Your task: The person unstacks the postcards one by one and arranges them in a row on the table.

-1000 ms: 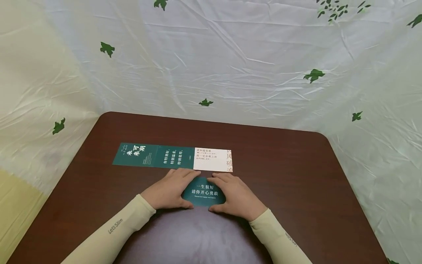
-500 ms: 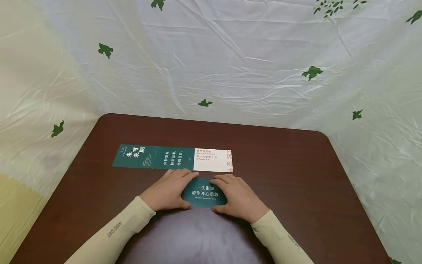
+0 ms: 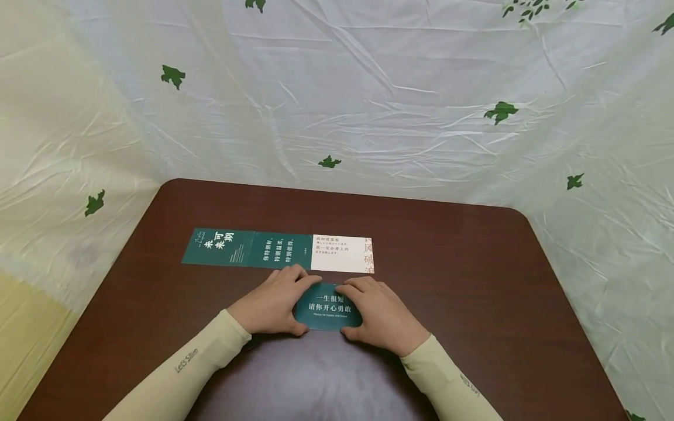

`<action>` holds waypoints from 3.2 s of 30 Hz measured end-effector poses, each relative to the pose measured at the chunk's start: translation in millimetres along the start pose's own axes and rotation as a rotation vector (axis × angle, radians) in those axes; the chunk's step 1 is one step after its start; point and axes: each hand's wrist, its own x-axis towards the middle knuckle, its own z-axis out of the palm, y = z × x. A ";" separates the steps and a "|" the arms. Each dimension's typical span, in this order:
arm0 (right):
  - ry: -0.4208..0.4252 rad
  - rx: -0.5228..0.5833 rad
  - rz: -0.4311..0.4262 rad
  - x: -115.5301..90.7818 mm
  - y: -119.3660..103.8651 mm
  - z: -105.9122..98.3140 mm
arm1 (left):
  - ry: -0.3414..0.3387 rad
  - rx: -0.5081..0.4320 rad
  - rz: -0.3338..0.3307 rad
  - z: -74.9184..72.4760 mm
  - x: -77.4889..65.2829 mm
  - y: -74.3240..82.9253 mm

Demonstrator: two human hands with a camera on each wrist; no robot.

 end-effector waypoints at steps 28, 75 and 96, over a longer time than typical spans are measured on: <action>0.034 0.041 0.058 -2.6 50.1 -25.9 | -0.003 0.081 0.054 -4.1 53.8 15.9; -0.088 0.235 0.303 -4.5 162.8 -58.6 | -0.079 0.029 0.008 5.9 184.5 53.6; -0.061 0.057 -0.028 -1.0 29.1 -31.7 | -0.024 -0.002 -0.001 -20.9 41.5 24.9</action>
